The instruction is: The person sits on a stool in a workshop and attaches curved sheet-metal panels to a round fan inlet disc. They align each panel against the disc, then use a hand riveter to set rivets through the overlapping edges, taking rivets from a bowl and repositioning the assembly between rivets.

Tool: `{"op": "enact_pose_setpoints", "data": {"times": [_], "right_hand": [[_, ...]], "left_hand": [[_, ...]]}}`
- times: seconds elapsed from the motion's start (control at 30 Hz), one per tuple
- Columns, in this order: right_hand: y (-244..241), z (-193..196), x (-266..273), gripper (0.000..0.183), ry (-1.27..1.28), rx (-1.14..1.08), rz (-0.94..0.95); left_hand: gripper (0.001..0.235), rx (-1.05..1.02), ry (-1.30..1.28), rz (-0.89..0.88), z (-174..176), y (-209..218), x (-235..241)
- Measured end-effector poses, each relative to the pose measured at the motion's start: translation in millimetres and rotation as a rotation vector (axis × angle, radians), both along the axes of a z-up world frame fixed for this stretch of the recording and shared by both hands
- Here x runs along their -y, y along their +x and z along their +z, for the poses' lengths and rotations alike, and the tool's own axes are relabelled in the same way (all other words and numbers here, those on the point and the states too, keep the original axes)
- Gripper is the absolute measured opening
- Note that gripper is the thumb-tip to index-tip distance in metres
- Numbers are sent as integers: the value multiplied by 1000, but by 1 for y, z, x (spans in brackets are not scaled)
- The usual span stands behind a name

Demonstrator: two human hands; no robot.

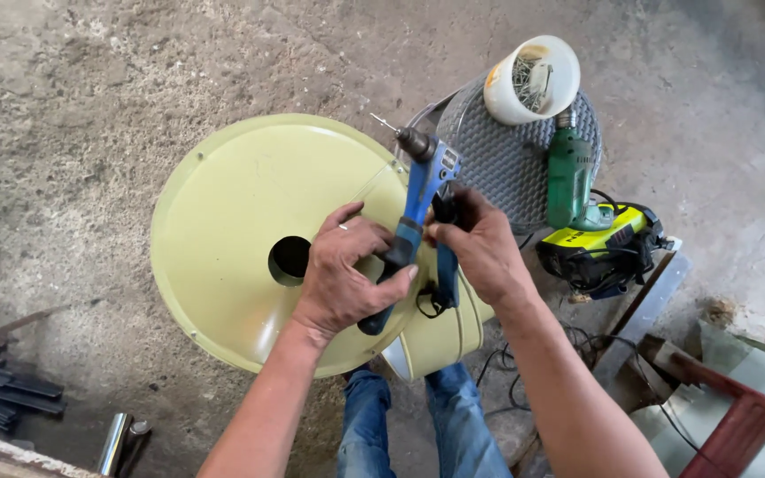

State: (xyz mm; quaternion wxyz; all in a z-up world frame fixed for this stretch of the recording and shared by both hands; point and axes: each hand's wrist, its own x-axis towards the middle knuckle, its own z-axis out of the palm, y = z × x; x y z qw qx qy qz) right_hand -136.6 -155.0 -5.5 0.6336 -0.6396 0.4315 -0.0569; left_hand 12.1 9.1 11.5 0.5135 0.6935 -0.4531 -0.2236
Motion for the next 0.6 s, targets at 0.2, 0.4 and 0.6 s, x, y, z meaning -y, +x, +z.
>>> {"op": "enact_pose_setpoints", "data": {"times": [0.2, 0.4, 0.6], "right_hand": [[-18, -8, 5, 34, 259, 224, -237], [-50, -9, 29, 39, 519, 354, -157], [-71, -16, 42, 57, 752, 551, -18]], "left_hand": [[29, 76, 15, -19, 9, 2, -1], [31, 105, 33, -31, 7, 0, 2], [29, 134, 54, -34, 7, -2, 5]]}}
